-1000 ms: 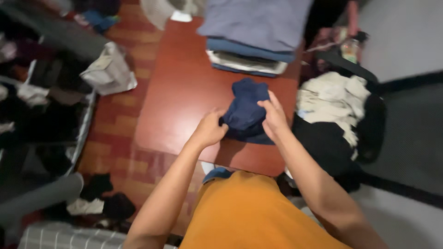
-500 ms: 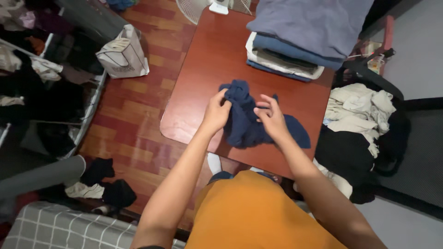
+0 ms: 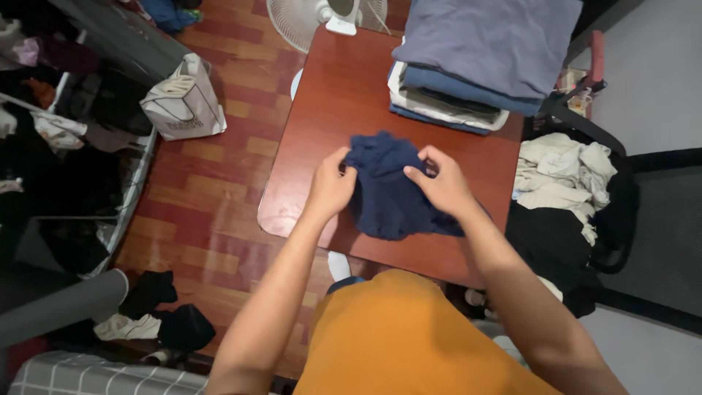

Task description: The person folds shirts by hand on a small table, placing them onto a stack.

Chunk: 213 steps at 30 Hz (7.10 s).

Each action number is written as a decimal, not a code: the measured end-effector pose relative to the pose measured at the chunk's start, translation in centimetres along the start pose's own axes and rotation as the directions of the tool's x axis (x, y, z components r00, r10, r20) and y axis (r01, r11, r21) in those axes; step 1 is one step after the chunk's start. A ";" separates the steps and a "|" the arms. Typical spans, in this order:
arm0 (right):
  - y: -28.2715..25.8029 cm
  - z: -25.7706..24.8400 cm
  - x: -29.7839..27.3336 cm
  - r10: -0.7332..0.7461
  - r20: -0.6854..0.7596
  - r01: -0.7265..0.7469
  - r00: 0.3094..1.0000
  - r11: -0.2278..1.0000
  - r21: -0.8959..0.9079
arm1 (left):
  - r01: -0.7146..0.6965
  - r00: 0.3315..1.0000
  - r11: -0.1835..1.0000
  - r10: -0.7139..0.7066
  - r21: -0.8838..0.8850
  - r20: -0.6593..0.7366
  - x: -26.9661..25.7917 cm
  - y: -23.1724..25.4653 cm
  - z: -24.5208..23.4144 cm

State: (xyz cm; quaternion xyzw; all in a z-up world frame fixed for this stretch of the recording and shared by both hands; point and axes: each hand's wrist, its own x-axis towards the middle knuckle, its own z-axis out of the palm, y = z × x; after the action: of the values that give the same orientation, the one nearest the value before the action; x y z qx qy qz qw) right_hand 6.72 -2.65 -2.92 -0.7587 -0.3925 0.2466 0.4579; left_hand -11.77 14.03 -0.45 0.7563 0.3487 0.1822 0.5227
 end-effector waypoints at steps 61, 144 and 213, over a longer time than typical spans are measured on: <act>-3.6 -14.1 4.2 -0.068 -0.435 0.049 0.898 0.997 -0.055 | -0.327 0.941 0.922 0.299 0.206 0.156 5.9 2.0 -14.1; 2.0 -20.7 -0.1 0.270 -0.189 -0.327 0.944 0.704 -0.630 | -0.453 0.843 0.572 0.525 0.683 0.119 15.7 -1.1 -18.0; 26.8 -11.5 -3.2 0.705 -0.305 -0.546 0.640 0.696 0.466 | -0.244 0.956 0.851 0.291 0.466 -0.032 4.9 -18.3 -5.7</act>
State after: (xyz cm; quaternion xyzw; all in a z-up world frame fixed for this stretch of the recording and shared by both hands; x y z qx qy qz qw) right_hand 23.26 -18.33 -21.40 -0.7948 0.0678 0.2658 0.5413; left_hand -18.20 25.20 -15.45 0.8887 0.2988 0.2041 0.2814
